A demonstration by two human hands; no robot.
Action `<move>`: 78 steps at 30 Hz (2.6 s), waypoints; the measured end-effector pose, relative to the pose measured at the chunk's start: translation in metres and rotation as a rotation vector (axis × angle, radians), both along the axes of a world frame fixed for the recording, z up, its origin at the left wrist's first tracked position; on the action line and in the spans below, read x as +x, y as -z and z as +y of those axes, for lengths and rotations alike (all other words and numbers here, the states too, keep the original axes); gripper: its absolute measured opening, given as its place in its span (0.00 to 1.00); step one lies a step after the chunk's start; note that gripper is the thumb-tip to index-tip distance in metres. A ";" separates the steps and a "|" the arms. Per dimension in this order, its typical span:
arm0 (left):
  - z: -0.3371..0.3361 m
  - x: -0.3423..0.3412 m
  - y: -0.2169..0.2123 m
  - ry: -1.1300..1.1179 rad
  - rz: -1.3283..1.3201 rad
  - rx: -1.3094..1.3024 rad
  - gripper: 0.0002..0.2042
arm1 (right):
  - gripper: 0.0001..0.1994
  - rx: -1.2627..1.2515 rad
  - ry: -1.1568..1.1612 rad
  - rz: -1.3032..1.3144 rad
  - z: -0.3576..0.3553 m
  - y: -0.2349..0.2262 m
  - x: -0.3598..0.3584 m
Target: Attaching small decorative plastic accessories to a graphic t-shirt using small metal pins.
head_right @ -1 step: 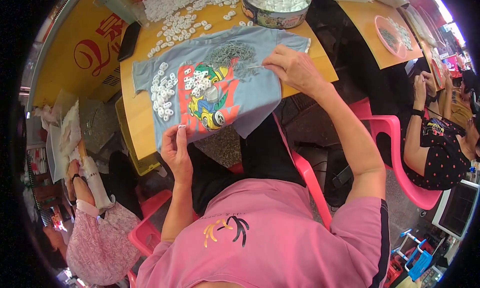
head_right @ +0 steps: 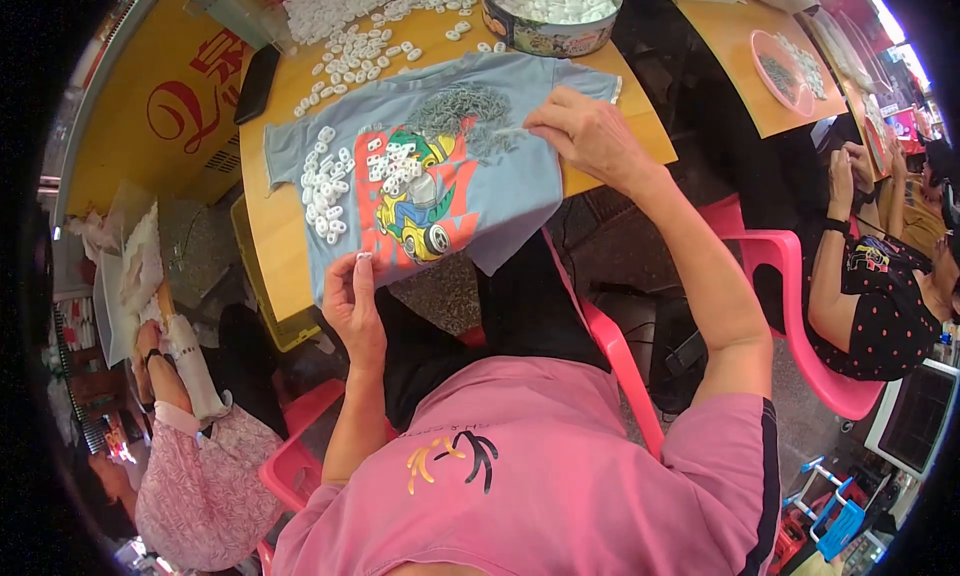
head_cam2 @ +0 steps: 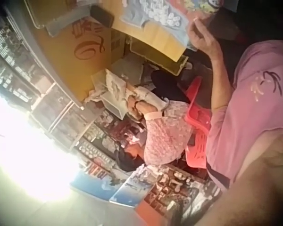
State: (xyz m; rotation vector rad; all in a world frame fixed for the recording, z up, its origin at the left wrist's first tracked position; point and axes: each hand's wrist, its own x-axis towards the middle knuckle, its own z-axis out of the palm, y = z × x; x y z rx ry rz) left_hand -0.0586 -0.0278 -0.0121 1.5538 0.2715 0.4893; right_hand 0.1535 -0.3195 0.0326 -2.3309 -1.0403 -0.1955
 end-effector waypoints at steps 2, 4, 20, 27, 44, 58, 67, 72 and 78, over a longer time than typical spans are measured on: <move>-0.001 0.000 0.000 0.001 0.010 0.005 0.05 | 0.04 0.072 0.022 -0.035 0.003 0.001 0.006; -0.002 0.000 -0.001 0.002 0.019 0.012 0.05 | 0.04 0.082 0.019 -0.050 0.012 0.002 0.010; 0.001 -0.001 -0.002 0.017 0.066 0.056 0.05 | 0.05 -0.034 -0.121 -0.099 0.046 0.000 0.035; 0.000 0.001 -0.004 0.022 0.060 0.063 0.05 | 0.05 0.027 -0.126 -0.006 0.031 -0.008 0.042; 0.001 0.001 0.000 0.016 0.062 0.054 0.05 | 0.05 -0.021 -0.145 -0.019 0.040 -0.002 0.025; -0.001 0.002 -0.003 0.025 0.056 0.074 0.05 | 0.05 0.056 -0.038 0.009 0.030 0.003 0.016; 0.000 0.002 0.001 0.021 0.028 0.048 0.05 | 0.05 0.009 -0.013 -0.010 0.025 0.003 0.017; 0.001 0.001 0.003 0.016 0.036 0.051 0.06 | 0.05 0.004 0.011 -0.038 0.001 0.001 0.014; 0.000 0.002 0.005 0.013 0.024 0.052 0.06 | 0.05 0.006 -0.095 0.081 -0.008 -0.004 0.002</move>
